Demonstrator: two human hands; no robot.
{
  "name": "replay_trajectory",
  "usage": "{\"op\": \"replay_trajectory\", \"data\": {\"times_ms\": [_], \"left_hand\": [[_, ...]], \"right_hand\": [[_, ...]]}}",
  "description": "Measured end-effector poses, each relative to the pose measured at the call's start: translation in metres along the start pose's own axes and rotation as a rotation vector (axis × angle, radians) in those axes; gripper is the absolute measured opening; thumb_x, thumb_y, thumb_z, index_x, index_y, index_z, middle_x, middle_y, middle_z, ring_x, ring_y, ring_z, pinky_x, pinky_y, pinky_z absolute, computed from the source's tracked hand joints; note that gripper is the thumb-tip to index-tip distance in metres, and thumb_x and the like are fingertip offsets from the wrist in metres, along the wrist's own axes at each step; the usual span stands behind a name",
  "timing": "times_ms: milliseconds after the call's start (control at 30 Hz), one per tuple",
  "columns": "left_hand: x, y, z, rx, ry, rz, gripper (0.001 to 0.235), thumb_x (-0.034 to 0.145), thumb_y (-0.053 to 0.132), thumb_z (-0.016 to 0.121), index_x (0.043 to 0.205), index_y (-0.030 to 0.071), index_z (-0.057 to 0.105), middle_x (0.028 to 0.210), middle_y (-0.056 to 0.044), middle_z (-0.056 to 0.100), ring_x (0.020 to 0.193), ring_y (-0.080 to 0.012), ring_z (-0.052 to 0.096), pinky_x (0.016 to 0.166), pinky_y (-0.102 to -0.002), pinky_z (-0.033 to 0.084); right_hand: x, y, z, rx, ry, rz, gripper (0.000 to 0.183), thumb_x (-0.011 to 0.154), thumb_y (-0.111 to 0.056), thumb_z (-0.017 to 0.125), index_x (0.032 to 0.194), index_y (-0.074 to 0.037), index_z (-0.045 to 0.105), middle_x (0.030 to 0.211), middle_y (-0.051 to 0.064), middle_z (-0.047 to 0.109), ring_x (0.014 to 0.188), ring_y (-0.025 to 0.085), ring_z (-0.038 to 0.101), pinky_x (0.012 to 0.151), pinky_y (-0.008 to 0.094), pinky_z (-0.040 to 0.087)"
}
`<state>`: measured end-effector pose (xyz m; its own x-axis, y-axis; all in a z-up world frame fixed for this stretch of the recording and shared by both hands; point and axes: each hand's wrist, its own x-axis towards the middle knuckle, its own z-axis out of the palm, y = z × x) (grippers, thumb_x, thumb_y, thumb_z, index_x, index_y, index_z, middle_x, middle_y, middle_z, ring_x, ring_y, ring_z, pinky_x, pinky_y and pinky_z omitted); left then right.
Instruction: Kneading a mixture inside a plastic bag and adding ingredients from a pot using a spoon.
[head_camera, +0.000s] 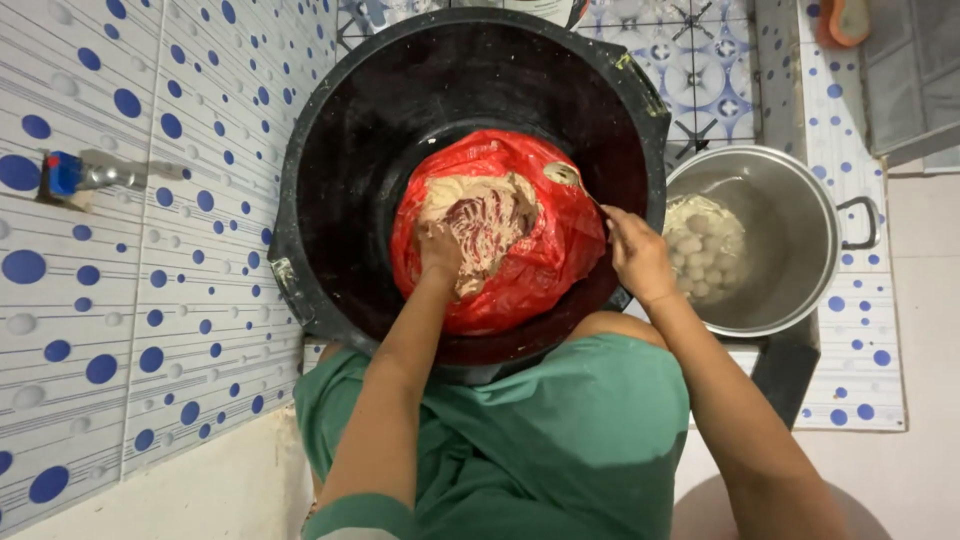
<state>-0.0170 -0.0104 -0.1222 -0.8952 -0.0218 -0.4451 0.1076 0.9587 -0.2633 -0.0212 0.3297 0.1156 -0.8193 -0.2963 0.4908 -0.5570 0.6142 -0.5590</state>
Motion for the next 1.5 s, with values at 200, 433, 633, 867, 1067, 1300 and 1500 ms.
{"op": "replay_trajectory", "data": {"times_ms": [200,433,633,867,1067,1300,1500], "left_hand": [[-0.062,-0.015,-0.097,-0.386,-0.096,-0.114,0.044,0.103,0.0,0.031,0.143,-0.016,0.038,0.135,-0.033,0.056,0.126,-0.0513,0.055,0.095,-0.06,0.05],[0.045,-0.009,0.055,-0.419,-0.23,-0.305,0.057,0.103,0.012,0.033,0.16,0.016,0.032,0.145,-0.031,0.053,0.13,-0.0521,0.05,0.083,-0.062,0.048],[-0.009,-0.008,-0.027,-0.399,-0.383,-0.34,0.044,0.104,0.017,0.039,0.143,0.016,0.06,0.137,-0.016,0.065,0.128,-0.0355,0.061,0.085,-0.05,0.055],[-0.033,-0.018,-0.078,-0.208,-0.438,0.068,0.059,0.075,0.022,0.083,0.132,0.014,0.069,0.129,-0.012,0.07,0.127,-0.0352,0.062,0.096,-0.056,0.053],[-0.103,-0.059,-0.162,-1.356,0.136,0.307,0.042,0.079,0.019,0.075,0.11,-0.008,0.067,0.102,-0.031,0.067,0.108,-0.0464,0.064,0.099,-0.051,0.048],[-0.098,-0.064,-0.091,-2.115,0.423,0.061,0.027,0.096,0.014,0.068,0.122,0.007,0.071,0.104,-0.006,0.069,0.094,-0.0163,0.065,0.085,-0.033,0.057],[-0.126,-0.052,-0.087,-2.428,0.683,-0.134,0.016,0.091,0.012,0.079,0.079,0.008,0.069,0.066,-0.005,0.066,0.055,-0.0166,0.063,0.05,-0.029,0.054]], "right_hand": [[-0.005,0.007,0.004,-0.029,-0.013,0.035,0.023,0.107,-0.007,0.061,0.126,-0.01,0.073,0.078,0.009,0.069,0.074,0.03,0.072,0.071,0.041,0.059],[-0.005,0.008,0.006,-0.037,-0.023,0.055,0.025,0.104,-0.008,0.061,0.126,-0.013,0.073,0.079,0.008,0.069,0.076,0.03,0.072,0.073,0.041,0.059],[-0.008,0.015,0.01,-0.026,-0.008,0.068,0.026,0.103,-0.009,0.061,0.126,-0.015,0.072,0.078,0.007,0.068,0.077,0.029,0.072,0.073,0.039,0.059],[-0.009,0.017,0.012,0.014,0.02,0.077,0.024,0.105,-0.01,0.06,0.124,-0.014,0.073,0.086,0.008,0.073,0.082,0.029,0.074,0.076,0.038,0.059],[-0.009,0.016,0.009,0.031,0.028,0.056,0.023,0.105,-0.007,0.06,0.124,-0.01,0.073,0.09,0.012,0.074,0.084,0.033,0.073,0.075,0.04,0.06],[-0.006,0.011,0.008,0.035,0.033,0.035,0.023,0.106,-0.008,0.059,0.125,-0.01,0.072,0.095,0.013,0.075,0.088,0.033,0.074,0.078,0.041,0.06],[-0.009,0.013,0.011,0.021,0.032,0.071,0.024,0.106,-0.009,0.059,0.125,-0.01,0.073,0.1,0.013,0.076,0.094,0.034,0.074,0.083,0.042,0.059]]}}
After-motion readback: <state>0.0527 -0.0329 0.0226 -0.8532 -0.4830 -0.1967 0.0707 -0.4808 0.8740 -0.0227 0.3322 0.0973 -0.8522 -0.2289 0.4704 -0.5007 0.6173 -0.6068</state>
